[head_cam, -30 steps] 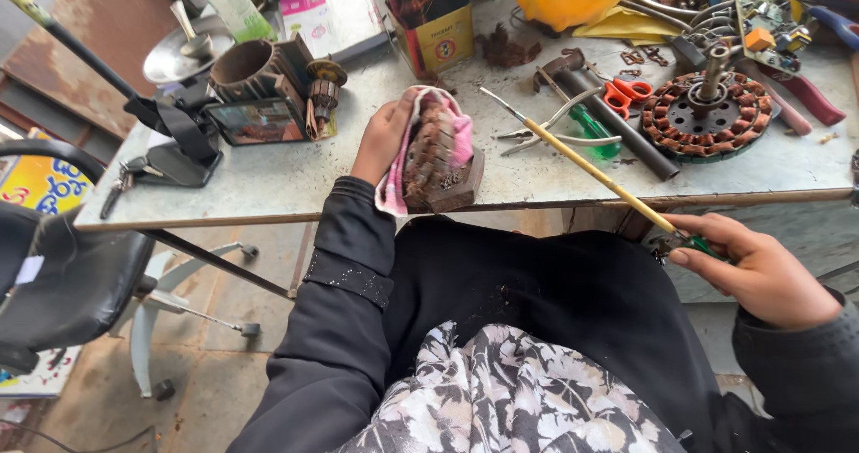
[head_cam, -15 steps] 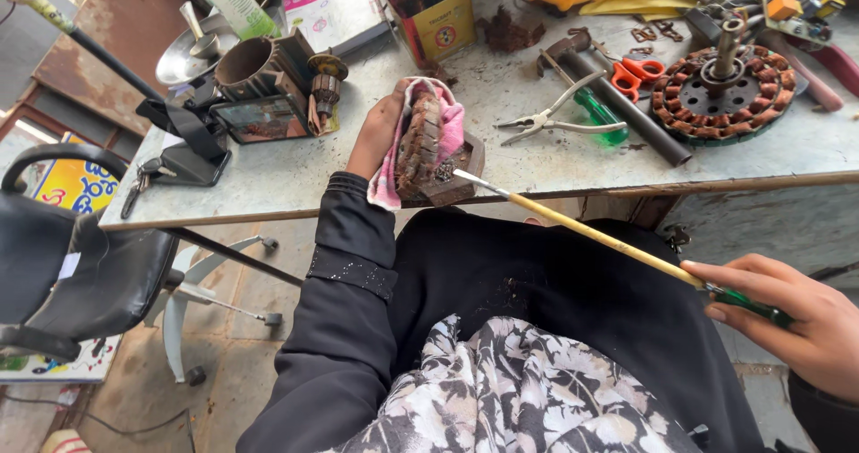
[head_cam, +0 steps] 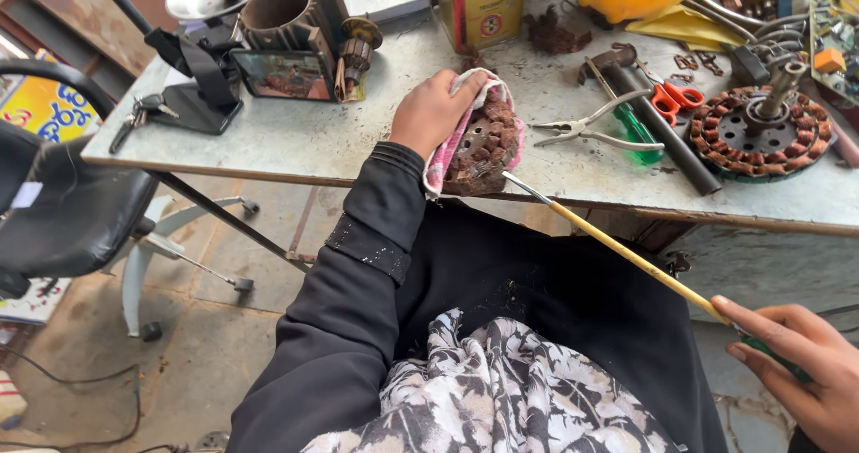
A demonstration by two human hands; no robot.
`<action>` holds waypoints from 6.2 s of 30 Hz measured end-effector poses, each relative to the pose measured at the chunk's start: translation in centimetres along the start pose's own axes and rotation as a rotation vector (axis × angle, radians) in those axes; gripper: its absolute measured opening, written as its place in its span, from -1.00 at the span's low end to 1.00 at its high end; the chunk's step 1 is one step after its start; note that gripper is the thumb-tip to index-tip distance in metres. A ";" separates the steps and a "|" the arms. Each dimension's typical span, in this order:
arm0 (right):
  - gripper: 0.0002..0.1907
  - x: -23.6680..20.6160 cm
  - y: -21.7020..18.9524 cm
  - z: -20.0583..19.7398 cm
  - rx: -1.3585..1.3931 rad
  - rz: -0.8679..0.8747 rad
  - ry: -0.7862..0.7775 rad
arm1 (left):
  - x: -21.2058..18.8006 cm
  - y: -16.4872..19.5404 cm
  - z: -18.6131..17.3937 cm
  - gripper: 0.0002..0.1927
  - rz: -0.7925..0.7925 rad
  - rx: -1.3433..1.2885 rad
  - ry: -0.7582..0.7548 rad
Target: The person uses a screwdriver and pliers to clean and adjust a circular electrical component on a cluttered workbench. They repeatedly probe the component's holes and manipulate small parts with tools while holding the object with a cloth.
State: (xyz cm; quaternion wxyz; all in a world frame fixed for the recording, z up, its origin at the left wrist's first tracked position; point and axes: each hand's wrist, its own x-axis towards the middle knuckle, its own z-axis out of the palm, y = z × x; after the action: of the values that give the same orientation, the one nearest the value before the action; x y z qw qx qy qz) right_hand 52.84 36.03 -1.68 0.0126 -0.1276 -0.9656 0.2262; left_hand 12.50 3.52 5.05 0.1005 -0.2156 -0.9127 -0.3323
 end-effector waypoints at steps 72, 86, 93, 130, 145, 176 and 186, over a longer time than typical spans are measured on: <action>-0.48 0.1 -8.8 1.2 -0.139 0.005 0.155 | 1.1 -6.7 1.4 -0.39 -0.267 -1.317 -0.399; -0.35 3.9 -3.3 5.6 0.138 -0.163 0.090 | 3.1 -3.5 1.0 -0.43 -0.464 -1.074 -0.443; -0.38 4.6 -1.9 7.1 0.222 -0.214 0.189 | 3.6 -4.1 1.3 -0.40 -0.426 -1.032 -0.463; -0.36 0.2 2.2 2.9 -0.261 -0.161 0.220 | 5.6 -0.6 0.6 -0.25 0.067 -0.030 -0.300; -0.43 4.5 10.9 7.0 -0.525 -0.160 0.219 | 4.4 -0.5 0.2 -0.35 0.368 0.008 -0.027; -0.31 -3.1 3.5 2.5 -0.262 -0.092 0.187 | 3.4 4.1 -0.1 -0.34 0.273 -0.106 -0.290; -0.31 -3.1 1.7 1.3 -0.112 -0.069 0.201 | 3.6 3.7 0.6 -0.34 0.273 -0.069 -0.279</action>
State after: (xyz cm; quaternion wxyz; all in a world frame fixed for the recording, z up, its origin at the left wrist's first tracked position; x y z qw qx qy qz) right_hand 56.17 36.11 -3.51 0.1098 -0.1169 -0.9745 0.1572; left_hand 10.96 7.61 7.86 0.0096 -0.3846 -0.8682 -0.3134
